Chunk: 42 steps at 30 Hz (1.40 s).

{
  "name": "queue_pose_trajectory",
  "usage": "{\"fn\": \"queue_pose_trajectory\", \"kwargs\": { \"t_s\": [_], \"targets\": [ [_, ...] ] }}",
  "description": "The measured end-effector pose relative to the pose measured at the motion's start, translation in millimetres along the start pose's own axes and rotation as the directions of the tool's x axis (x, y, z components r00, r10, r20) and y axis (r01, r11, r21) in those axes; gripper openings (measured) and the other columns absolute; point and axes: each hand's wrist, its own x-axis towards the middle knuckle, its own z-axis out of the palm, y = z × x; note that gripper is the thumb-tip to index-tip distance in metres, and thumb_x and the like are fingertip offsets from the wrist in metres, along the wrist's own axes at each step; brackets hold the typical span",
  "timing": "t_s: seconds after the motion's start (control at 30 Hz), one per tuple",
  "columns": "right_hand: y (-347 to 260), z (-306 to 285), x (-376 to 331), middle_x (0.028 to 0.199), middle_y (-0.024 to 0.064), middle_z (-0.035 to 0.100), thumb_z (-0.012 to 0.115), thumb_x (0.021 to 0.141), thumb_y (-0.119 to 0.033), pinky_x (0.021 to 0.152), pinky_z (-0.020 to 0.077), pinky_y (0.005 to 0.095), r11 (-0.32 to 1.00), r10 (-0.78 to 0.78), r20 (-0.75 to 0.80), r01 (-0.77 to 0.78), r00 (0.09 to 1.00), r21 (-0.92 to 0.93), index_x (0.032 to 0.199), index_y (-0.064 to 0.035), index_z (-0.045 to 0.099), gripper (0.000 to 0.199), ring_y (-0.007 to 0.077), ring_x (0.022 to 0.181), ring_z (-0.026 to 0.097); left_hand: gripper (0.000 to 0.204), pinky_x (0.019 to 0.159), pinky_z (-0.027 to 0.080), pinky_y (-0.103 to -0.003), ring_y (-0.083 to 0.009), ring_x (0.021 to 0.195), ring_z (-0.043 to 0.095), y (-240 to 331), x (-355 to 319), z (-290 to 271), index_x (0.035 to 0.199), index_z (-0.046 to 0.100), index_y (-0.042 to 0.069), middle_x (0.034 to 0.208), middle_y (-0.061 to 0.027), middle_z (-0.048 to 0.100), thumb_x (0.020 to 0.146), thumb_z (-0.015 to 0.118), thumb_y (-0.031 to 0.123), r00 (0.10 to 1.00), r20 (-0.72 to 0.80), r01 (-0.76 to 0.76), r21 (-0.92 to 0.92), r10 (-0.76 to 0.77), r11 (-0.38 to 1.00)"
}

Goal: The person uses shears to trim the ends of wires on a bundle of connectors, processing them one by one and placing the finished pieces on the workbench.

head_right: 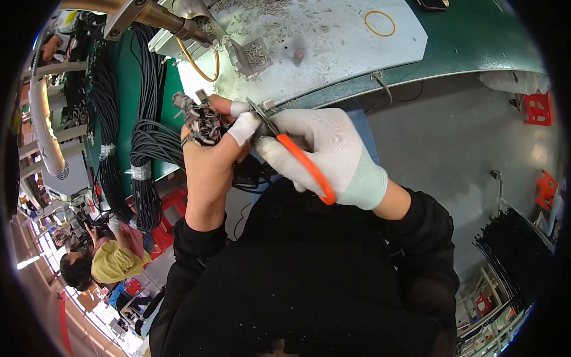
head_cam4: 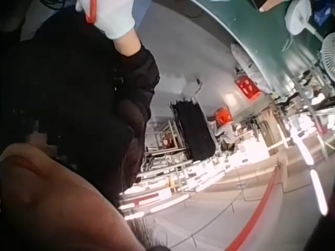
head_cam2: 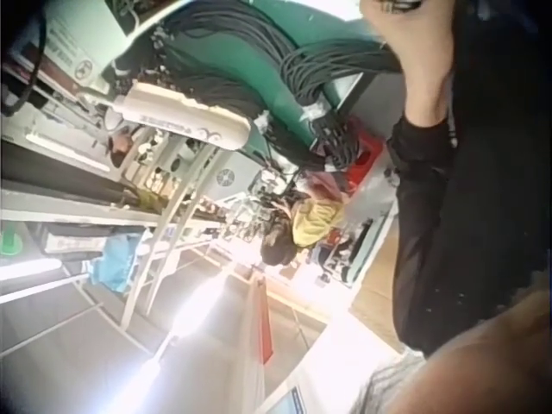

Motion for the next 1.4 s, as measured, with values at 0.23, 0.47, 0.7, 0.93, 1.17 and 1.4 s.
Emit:
{"fn": "queue_pose_trajectory", "kwargs": {
  "t_s": [0.23, 0.47, 0.7, 0.93, 1.17, 1.4],
  "targets": [
    [-4.3, -16.1, 39.2, 0.058, 0.0042, 0.057, 0.055, 0.090, -0.024, 0.040, 0.0390, 0.0217, 0.991, -0.047, -0.119, 0.031, 0.992, -0.129, 0.084, 0.0027, 0.061, 0.028, 0.0065, 0.042, 0.050, 0.014, 0.050, 0.038, -0.025, -0.0085, 0.049, 0.040, -29.0, 45.1, -51.8, 0.093, 0.055, 0.001, 0.071, -0.0027, 0.057, 0.083, 0.065, 0.003, 0.983, -0.016, 0.166, -0.360, -0.184, 0.918],
    [-20.4, -32.6, 117.1, 0.055, 0.0067, 0.056, 0.056, 0.089, -0.026, 0.040, 0.0433, 0.0240, 0.978, -0.159, 0.010, 0.159, 0.987, -0.135, 0.076, 0.0027, 0.056, 0.032, 0.0120, 0.043, 0.056, 0.015, 0.048, 0.038, -0.025, -0.0105, 0.050, 0.043, -17.0, 92.0, -50.3, 0.095, 0.056, 0.000, 0.073, -0.0049, 0.059, 0.082, 0.064, 0.002, 0.981, 0.098, 0.189, -0.336, -0.165, 0.923],
    [-20.0, -37.9, 130.4, 0.054, 0.0069, 0.056, 0.058, 0.088, -0.024, 0.040, 0.0439, 0.0245, 0.983, -0.122, 0.089, 0.133, 0.989, -0.127, 0.074, 0.0024, 0.055, 0.030, 0.0131, 0.043, 0.057, 0.017, 0.052, 0.046, -0.025, -0.0114, 0.059, 0.057, -8.3, 106.3, -60.2, 0.093, 0.061, -0.001, 0.076, -0.0055, 0.061, 0.077, 0.067, -0.001, 0.981, 0.122, 0.134, 0.106, -0.147, 0.985],
    [-13.6, -36.8, 133.5, 0.054, 0.0066, 0.056, 0.060, 0.087, -0.021, 0.040, 0.0439, 0.0241, 0.983, -0.175, 0.112, 0.180, 0.978, -0.039, 0.075, 0.0024, 0.056, 0.027, 0.0129, 0.043, 0.057, 0.022, 0.060, 0.049, -0.025, -0.0114, 0.067, 0.059, -9.5, 102.2, -57.6, 0.096, 0.063, -0.002, 0.081, -0.0041, 0.063, 0.074, 0.068, -0.001, 0.994, 0.106, 0.012, 0.169, -0.030, 0.986],
    [-11.7, -43.8, 135.3, 0.055, 0.0065, 0.057, 0.061, 0.087, -0.022, 0.040, 0.0438, 0.0233, 0.968, -0.248, 0.165, 0.253, 0.954, -0.004, 0.075, 0.0018, 0.056, 0.027, 0.0122, 0.043, 0.057, 0.030, 0.064, 0.050, -0.025, -0.0115, 0.074, 0.060, -12.0, 100.0, -55.9, 0.101, 0.064, 0.000, 0.085, -0.0028, 0.064, 0.073, 0.072, 0.004, 1.000, 0.031, -0.008, 0.324, -0.002, 0.946],
    [-12.3, -41.8, 135.4, 0.054, 0.0065, 0.057, 0.061, 0.088, -0.021, 0.040, 0.0437, 0.0233, 0.975, -0.218, 0.144, 0.223, 0.965, -0.020, 0.076, 0.0016, 0.057, 0.026, 0.0122, 0.042, 0.056, 0.030, 0.063, 0.049, -0.024, -0.0107, 0.073, 0.059, -10.7, 98.1, -52.9, 0.100, 0.065, 0.000, 0.082, -0.0028, 0.064, 0.072, 0.073, 0.008, 0.996, 0.048, -0.089, 0.305, 0.078, 0.948]
  ]
}}
